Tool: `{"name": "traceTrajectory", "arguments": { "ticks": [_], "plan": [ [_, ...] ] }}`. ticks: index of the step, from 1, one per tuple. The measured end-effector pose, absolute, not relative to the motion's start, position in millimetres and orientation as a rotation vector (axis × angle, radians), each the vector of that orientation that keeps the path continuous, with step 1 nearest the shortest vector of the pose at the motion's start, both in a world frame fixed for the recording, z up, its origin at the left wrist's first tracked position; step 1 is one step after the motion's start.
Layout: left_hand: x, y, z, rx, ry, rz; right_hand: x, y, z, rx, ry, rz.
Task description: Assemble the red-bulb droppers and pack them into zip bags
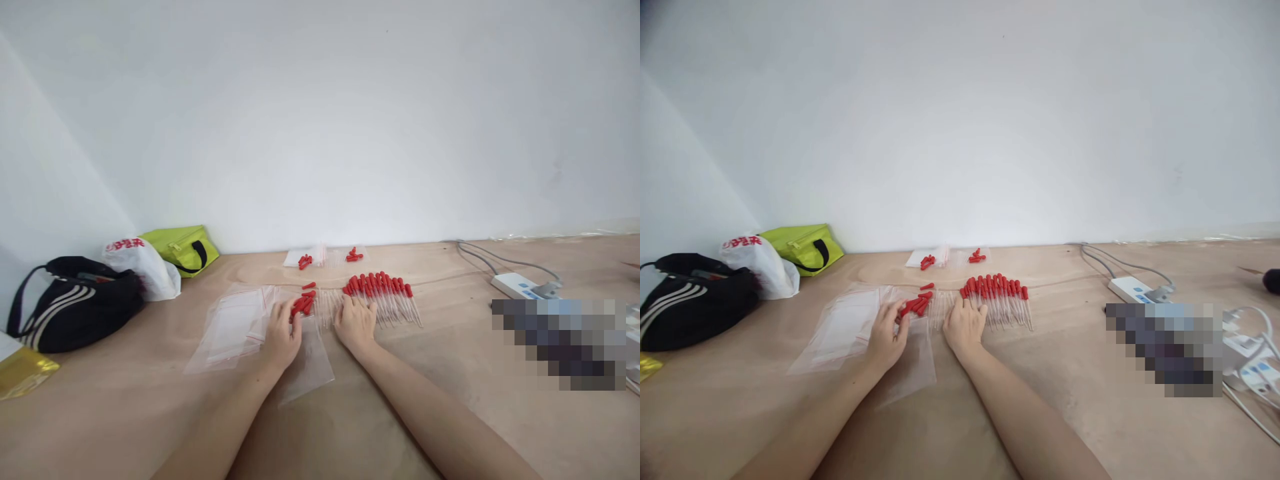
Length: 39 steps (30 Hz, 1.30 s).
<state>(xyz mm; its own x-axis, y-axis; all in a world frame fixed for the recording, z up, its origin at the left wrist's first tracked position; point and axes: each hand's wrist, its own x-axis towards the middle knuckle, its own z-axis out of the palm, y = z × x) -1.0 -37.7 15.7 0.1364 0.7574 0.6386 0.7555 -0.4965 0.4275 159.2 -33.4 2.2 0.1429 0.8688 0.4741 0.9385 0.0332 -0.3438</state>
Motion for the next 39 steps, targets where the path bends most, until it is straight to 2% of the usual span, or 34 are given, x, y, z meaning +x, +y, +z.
{"name": "traceTrajectory", "arguments": {
  "ticks": [12,39],
  "plan": [
    [30.3,-83.3,19.5,2.388,1.182,0.951,224.2,-99.9,-6.1,-1.263,-1.949,0.043],
    [26.9,-81.9,15.5,2.462,0.935,0.906,230.7,-97.7,1.6,-1.091,-2.166,0.261]
  ]
}}
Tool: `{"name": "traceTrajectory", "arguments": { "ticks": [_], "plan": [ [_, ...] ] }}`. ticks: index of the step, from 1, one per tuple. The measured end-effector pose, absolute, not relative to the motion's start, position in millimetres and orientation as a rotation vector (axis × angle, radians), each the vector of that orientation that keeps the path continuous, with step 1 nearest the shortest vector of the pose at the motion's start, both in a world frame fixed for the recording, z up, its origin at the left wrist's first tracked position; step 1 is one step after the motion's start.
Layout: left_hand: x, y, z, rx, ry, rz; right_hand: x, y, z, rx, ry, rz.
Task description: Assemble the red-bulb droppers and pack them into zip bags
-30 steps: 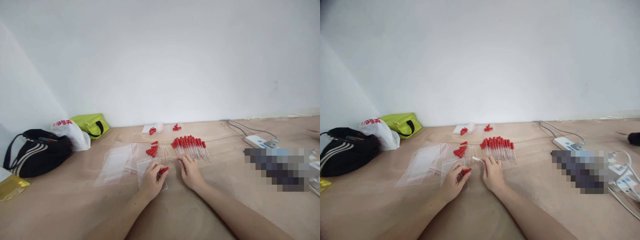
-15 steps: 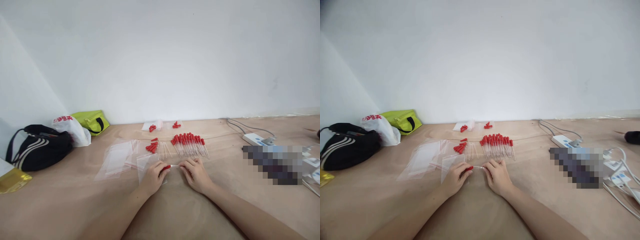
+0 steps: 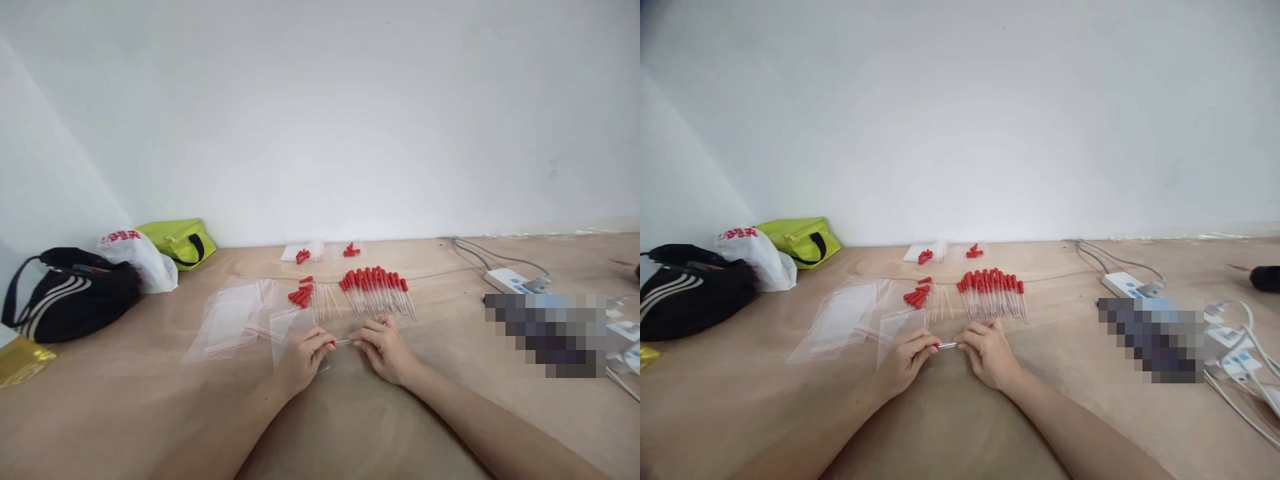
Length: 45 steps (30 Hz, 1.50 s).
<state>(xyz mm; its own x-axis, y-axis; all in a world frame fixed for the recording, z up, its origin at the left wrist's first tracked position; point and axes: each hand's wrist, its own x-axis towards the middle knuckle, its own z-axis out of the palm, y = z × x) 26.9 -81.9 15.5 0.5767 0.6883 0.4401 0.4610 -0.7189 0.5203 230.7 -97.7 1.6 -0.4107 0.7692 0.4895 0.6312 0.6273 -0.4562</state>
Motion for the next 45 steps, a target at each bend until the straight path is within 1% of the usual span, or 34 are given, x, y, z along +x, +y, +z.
{"name": "traceTrajectory", "arguments": {
  "ticks": [8,15,26,34,41,45],
  "plan": [
    [24.8,-81.7,13.8,2.433,0.884,0.894,227.4,-98.5,4.6,-1.084,-2.164,0.226],
    [25.3,-82.4,13.5,2.539,0.908,0.832,222.3,-101.9,3.4,-1.100,-2.202,0.150],
    [27.7,-83.6,13.5,2.611,0.811,0.820,212.4,-107.6,4.8,-1.181,-2.210,0.262],
    [28.8,-82.5,16.9,2.567,0.866,0.775,211.8,-105.9,3.6,-1.207,-2.255,0.243],
    [26.7,-82.7,14.4,2.550,0.932,0.886,216.3,-108.4,4.3,-1.147,-2.313,-0.081],
    [21.8,-78.6,14.6,2.558,1.148,1.183,213.4,-94.3,5.6,-1.308,-2.131,-0.217]
  ]
}}
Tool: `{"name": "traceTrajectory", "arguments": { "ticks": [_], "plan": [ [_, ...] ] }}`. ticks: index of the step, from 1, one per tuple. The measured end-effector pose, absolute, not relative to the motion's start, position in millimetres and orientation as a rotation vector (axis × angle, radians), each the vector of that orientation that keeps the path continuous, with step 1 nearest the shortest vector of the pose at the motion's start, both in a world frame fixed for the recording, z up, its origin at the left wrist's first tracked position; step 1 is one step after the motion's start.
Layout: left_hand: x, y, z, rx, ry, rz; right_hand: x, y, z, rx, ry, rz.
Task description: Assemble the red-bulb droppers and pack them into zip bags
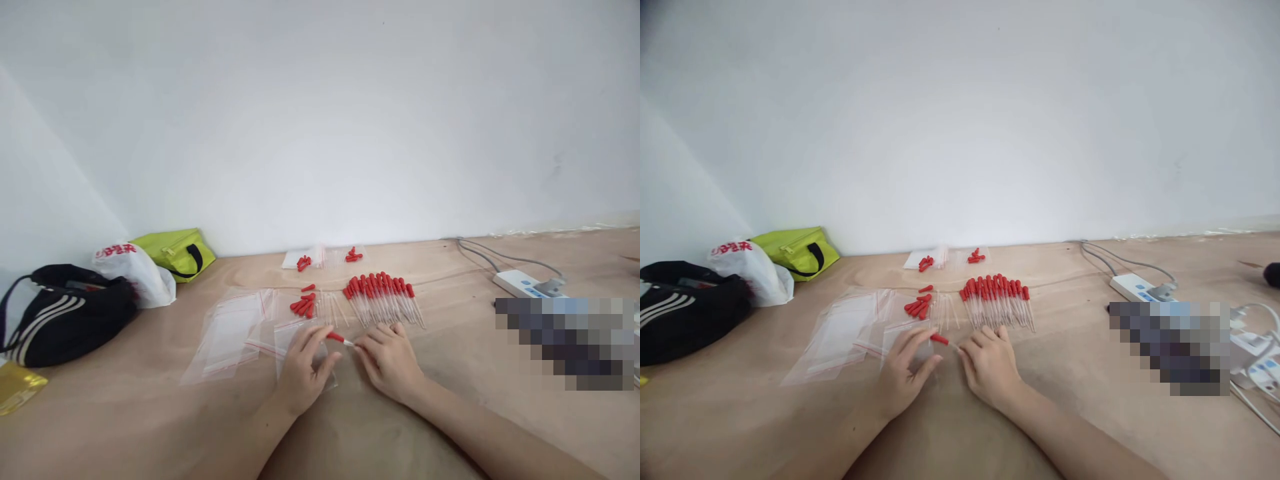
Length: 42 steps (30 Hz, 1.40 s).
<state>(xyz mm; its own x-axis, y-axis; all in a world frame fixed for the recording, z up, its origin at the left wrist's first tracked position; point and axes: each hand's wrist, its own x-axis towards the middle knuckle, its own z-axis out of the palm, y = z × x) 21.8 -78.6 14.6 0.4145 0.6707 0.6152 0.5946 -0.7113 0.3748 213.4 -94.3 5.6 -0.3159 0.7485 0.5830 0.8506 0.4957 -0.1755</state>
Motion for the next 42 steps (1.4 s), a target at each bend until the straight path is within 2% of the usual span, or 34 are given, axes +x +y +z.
{"name": "traceTrajectory", "arguments": {
  "ticks": [4,10,13,21,30,36,42],
  "plan": [
    [12.7,-68.0,13.1,2.452,1.396,1.334,199.9,-58.2,8.8,-1.610,-1.884,-0.257],
    [6.8,-60.7,7.6,2.372,1.506,1.082,178.3,-16.7,11.2,-1.888,-1.770,-0.180],
    [8.4,-63.1,7.4,2.350,1.538,0.961,175.8,-14.8,10.3,-1.913,-1.759,-0.168],
    [-0.9,-41.4,16.9,2.354,1.693,0.898,171.8,-23.8,11.4,-1.870,-1.895,-0.129],
    [-6.6,1.4,10.3,2.380,1.756,0.977,160.0,-22.8,13.0,-1.959,-1.955,-0.198],
    [-1.8,-5.8,12.2,2.420,1.601,1.212,164.5,-26.9,5.6,-1.731,-1.784,-0.215],
    [17.8,-31.8,16.7,2.427,1.304,1.228,191.0,-50.9,-8.7,-1.239,-1.753,0.123]
  ]
}}
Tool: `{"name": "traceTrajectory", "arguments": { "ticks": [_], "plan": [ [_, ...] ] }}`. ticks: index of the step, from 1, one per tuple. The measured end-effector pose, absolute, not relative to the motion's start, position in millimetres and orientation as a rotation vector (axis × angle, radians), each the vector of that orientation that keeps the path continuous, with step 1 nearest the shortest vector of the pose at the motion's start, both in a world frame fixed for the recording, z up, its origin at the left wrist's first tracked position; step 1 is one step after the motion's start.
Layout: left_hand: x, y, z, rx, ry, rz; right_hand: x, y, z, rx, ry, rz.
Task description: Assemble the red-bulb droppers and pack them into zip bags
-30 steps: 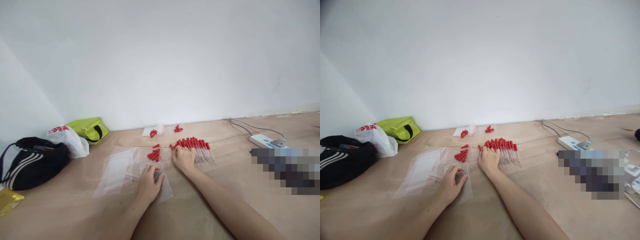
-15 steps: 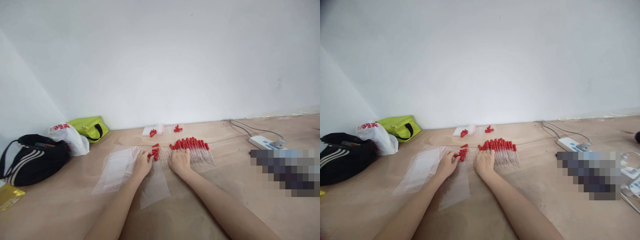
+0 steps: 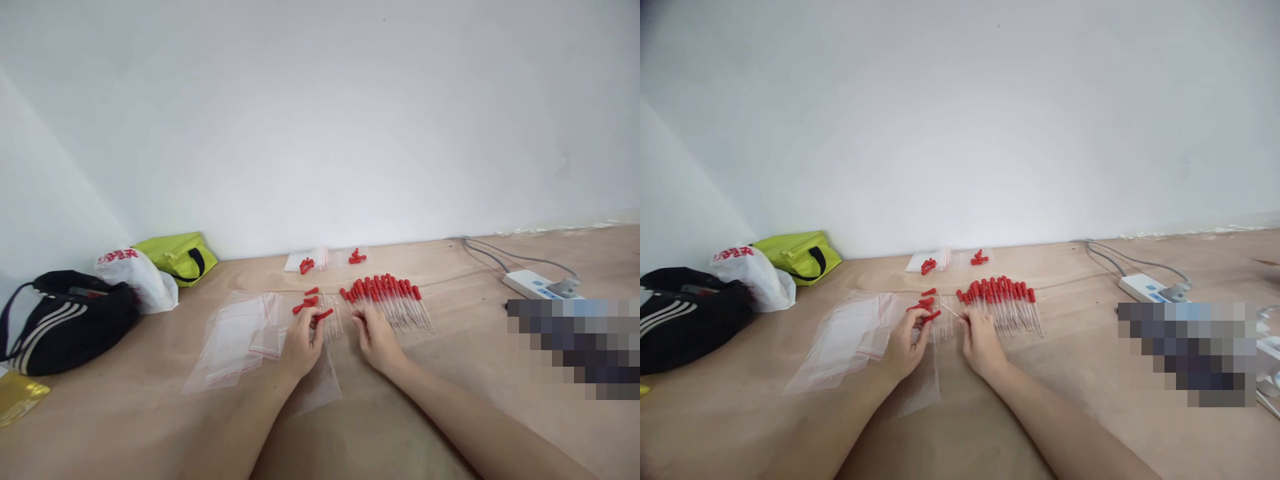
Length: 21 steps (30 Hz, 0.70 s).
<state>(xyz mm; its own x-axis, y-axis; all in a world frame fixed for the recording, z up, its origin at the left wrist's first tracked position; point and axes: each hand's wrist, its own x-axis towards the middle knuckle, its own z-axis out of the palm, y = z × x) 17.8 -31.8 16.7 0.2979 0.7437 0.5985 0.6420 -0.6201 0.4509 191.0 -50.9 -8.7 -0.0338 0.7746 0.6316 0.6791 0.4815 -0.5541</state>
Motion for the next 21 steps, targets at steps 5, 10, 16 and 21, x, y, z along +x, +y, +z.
{"name": "traceTrajectory", "arguments": {
  "ticks": [5,10,16,21],
  "plan": [
    [22.5,-64.0,19.3,2.324,1.177,1.086,217.9,-83.5,-10.1,-1.143,-1.851,0.239],
    [22.2,-68.6,19.3,2.227,1.190,1.044,216.1,-90.8,-1.3,-1.124,-1.951,0.279],
    [21.5,-63.6,14.7,2.189,1.168,1.036,210.5,-86.1,-0.5,-1.129,-1.999,0.288],
    [20.0,-63.5,12.0,2.172,1.167,1.035,212.4,-85.5,-2.3,-1.142,-2.011,0.308]
  ]
}}
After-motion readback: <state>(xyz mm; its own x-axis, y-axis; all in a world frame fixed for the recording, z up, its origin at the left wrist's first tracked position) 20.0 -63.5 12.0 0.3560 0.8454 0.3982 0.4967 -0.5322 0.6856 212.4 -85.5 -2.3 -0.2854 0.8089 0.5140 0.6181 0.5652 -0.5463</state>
